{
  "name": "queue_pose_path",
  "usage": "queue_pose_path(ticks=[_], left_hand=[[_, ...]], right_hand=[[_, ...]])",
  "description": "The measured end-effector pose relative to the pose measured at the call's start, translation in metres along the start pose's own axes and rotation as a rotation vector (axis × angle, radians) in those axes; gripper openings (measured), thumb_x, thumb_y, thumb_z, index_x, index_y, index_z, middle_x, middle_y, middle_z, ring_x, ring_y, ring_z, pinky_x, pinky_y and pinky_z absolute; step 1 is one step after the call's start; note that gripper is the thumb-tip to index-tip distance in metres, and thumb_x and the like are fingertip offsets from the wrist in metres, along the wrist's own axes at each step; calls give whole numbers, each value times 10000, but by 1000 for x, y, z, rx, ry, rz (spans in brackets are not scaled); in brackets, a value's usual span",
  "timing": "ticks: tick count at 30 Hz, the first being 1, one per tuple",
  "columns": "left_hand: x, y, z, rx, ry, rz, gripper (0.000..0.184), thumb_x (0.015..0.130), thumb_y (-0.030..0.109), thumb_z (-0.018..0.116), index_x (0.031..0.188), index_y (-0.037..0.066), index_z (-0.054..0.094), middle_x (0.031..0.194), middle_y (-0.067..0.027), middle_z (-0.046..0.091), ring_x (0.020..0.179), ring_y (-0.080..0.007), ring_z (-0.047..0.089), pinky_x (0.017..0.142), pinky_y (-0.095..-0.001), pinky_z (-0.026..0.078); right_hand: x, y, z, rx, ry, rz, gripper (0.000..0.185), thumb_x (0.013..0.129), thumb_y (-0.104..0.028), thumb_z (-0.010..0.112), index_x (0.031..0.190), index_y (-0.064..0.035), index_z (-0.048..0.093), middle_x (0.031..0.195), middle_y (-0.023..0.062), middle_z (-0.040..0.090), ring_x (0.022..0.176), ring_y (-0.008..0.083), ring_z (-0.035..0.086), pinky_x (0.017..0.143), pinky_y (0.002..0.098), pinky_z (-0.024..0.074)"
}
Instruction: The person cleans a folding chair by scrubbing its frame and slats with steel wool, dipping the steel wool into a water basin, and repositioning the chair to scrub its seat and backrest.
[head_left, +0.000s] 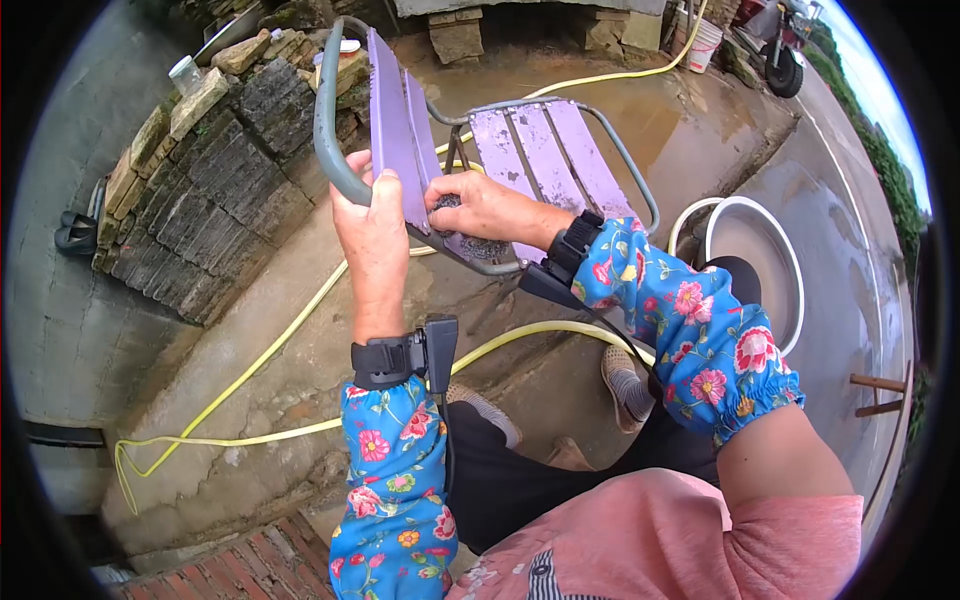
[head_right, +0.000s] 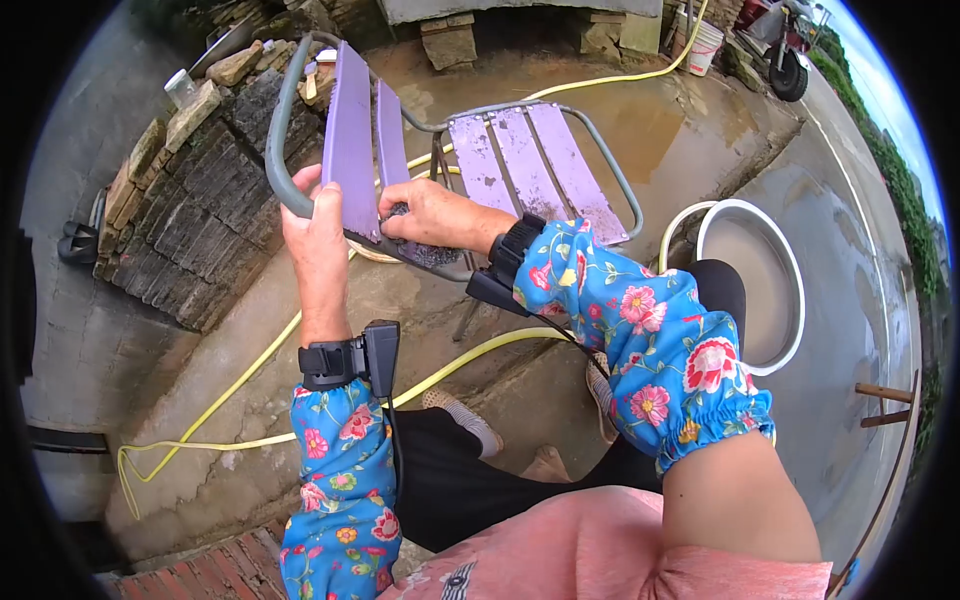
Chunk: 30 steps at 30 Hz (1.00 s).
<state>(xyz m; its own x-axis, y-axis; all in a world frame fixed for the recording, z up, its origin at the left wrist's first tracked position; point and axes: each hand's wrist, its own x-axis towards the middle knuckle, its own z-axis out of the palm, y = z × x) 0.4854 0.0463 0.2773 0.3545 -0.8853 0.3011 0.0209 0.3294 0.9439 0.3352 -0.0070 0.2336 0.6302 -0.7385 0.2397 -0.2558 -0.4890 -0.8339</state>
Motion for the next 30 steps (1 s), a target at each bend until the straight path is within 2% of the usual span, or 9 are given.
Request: queue_pose_path(ticks=[2,6,10,12,14,15,18,19,30], left_hand=[[-3,4,0,36,0,-10,335,891,79,547,1192,-45,468,1087,-152,606,965,-182,603,829,-309,491],[3,-1,-4,27,-46,-9,327,894,91,566,1183,-37,484,1077,-138,607,966,-183,600,845,-308,483],[-1,-2,-2,53,-7,2,338,905,115,585,1190,-37,486,1070,-130,608,964,-176,600,852,-305,477],[0,-2,-5,2,-42,-16,359,914,143,602,1201,-38,485,1078,-131,609,965,-171,598,856,-305,475],[-2,1,-5,18,-39,-23,385,923,163,595,1225,-44,478,1091,-135,611,967,-164,596,846,-299,478],[-5,6,-4,24,-29,-31,397,926,172,591,1236,-47,477,1094,-135,612,968,-163,596,843,-297,479],[-3,5,0,32,-23,-29,410,934,182,571,1255,-56,481,1093,-131,614,965,-162,596,831,-290,482],[-5,4,0,24,-26,-29,401,934,176,566,1250,-59,488,1093,-129,614,959,-161,595,830,-289,482],[-3,0,-7,20,-11,-22,321,938,137,538,1199,-51,532,1044,-90,622,936,-131,581,824,-272,469]], right_hand=[[0,-2,-12,52,-133,139,281,815,-141,642,1069,-22,620,965,179,663,924,246,638,824,347,491],[0,-3,-13,-58,-128,-15,282,833,-133,611,1084,-5,596,1028,211,635,985,323,618,860,382,478],[13,24,-1,-294,322,-45,219,831,-106,601,1021,3,592,952,236,604,918,417,579,843,441,472],[14,42,-13,-153,417,90,210,853,-120,620,1036,-18,598,923,178,621,895,309,614,805,376,491],[1,13,-13,334,425,188,227,864,-132,655,1061,-33,602,896,94,617,895,163,590,782,299,484],[-9,-3,-2,444,428,109,228,867,-128,673,1063,-38,600,932,39,597,918,84,535,793,252,467],[-24,-24,35,103,577,-195,225,847,-83,667,1047,-18,586,962,78,586,932,182,578,843,297,463],[-15,-19,32,158,572,-164,225,832,-70,667,1032,-10,584,939,111,580,909,239,589,831,322,466],[-15,-28,30,138,471,-206,224,832,-61,664,1029,-15,569,980,106,582,947,224,586,841,315,456]])
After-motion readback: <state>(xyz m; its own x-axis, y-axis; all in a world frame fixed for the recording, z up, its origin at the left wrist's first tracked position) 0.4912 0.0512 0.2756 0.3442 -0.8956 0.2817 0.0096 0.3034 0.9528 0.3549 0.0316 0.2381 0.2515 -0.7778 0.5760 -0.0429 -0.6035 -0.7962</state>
